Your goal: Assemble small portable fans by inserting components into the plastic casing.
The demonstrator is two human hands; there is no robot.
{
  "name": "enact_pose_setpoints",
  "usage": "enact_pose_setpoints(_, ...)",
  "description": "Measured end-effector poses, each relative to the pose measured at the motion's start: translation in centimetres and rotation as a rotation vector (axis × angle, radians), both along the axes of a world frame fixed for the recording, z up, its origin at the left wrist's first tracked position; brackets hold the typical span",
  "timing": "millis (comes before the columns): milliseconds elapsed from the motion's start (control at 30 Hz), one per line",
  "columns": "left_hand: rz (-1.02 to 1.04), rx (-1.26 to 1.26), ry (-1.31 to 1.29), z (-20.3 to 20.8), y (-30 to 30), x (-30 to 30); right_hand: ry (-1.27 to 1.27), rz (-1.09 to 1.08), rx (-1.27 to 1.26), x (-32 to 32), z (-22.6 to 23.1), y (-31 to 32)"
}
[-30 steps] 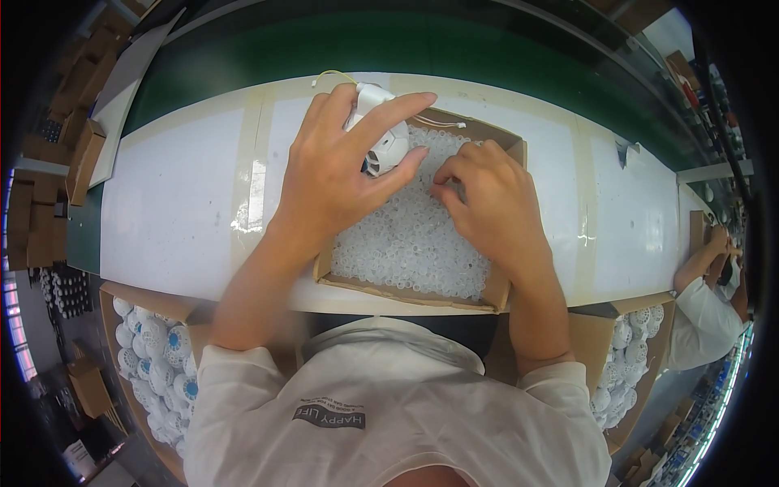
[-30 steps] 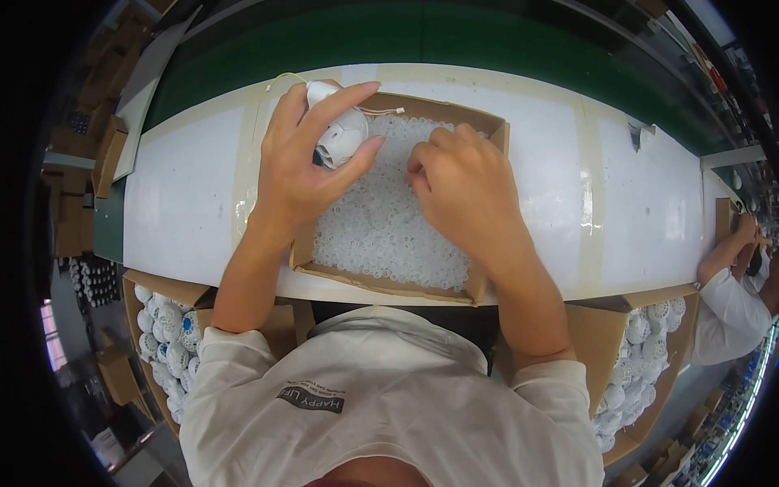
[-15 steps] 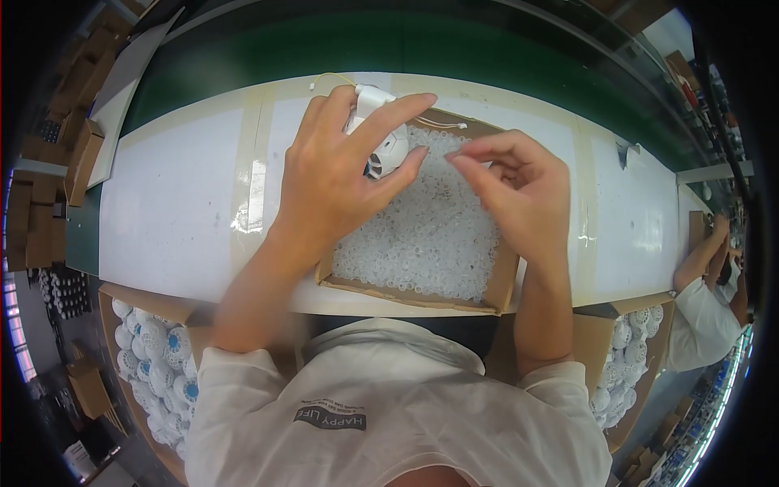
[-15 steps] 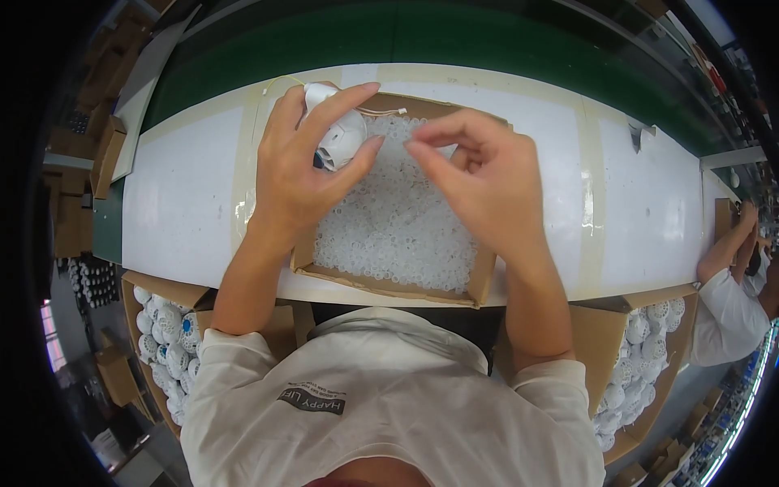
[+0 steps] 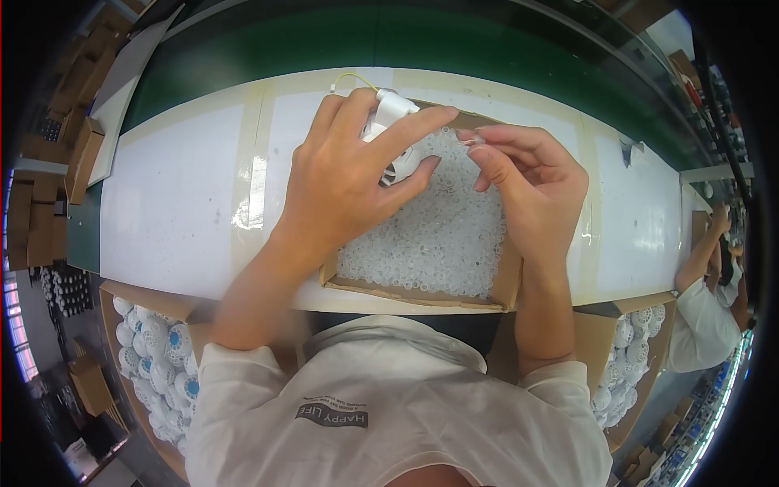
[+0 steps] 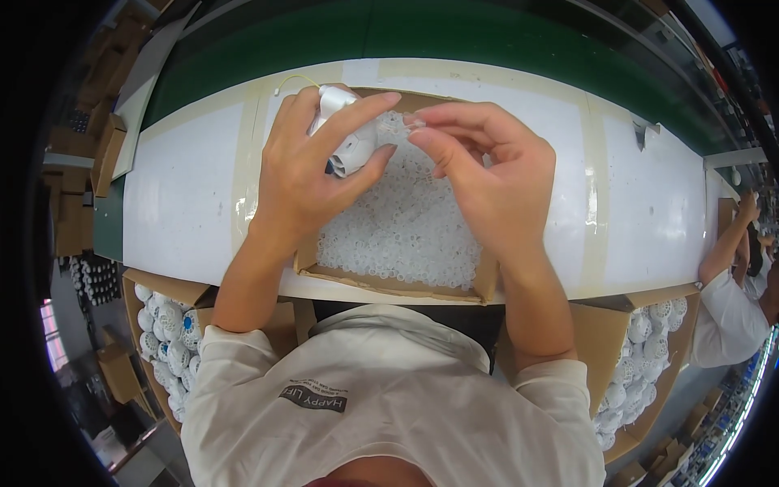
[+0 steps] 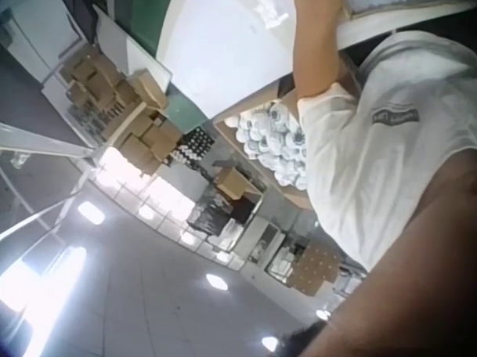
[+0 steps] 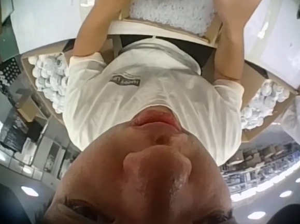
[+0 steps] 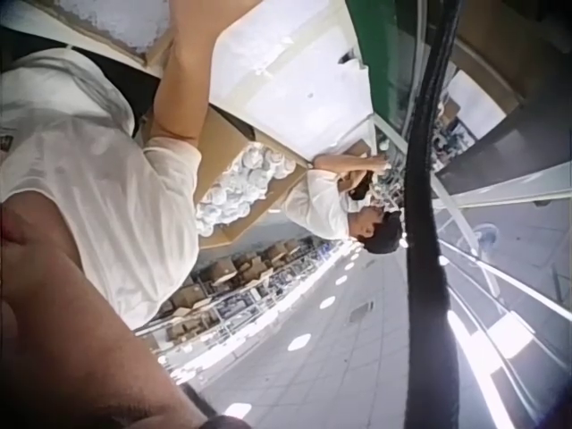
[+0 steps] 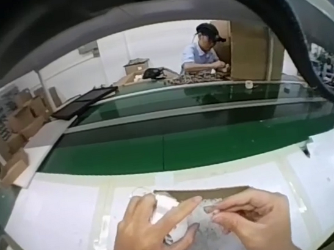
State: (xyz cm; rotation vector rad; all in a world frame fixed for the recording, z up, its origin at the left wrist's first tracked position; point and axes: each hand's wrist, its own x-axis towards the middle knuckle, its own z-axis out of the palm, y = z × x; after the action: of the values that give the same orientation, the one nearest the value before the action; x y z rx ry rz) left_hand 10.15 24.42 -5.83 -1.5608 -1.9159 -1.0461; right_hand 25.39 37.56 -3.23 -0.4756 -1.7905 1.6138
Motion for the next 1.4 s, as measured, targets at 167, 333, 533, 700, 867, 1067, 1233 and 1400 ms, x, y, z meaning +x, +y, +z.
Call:
enact_pose_setpoints(167, -0.051, -0.044, 0.016, 0.2, -0.1, 0.0, -0.013, 0.041, 0.002, 0.1, 0.1, 0.3)
enact_pose_setpoints(333, -0.110, -0.045, -0.046, -0.3, 0.0, -0.1, -0.167, 0.039, 0.355, 0.2, -0.3, -0.2)
enact_pose_setpoints(533, -0.206, -0.036, -0.153, 0.3, -0.5, 1.0, -0.126, 0.003, 0.465, 0.4, -0.3, -0.2)
enact_pose_setpoints(700, -0.246, -0.099, -0.076, 0.7, -0.6, 1.1, -0.068, 0.021, 0.310, 0.6, -0.9, 0.0)
enact_pose_setpoints(867, -0.278, -0.034, -0.032, 0.5, -0.5, 1.0, 0.062, 0.123, -0.030, 0.6, -0.4, -0.6)
enact_pose_setpoints(1067, -0.299, -0.078, -0.162, 0.9, -0.9, 1.8, 0.203, 0.241, 0.139, 0.3, -1.0, 0.7)
enact_pose_setpoints(1233, -0.355, -0.194, -0.363, 1.7, -1.1, 2.6, 0.128, 0.141, 0.651, 0.4, 0.1, 1.8)
enact_pose_setpoints(1400, -0.248, -0.318, -0.310, 1.8, -1.4, 3.6, 0.031, 0.079, 0.939, 0.5, -0.1, 2.1)
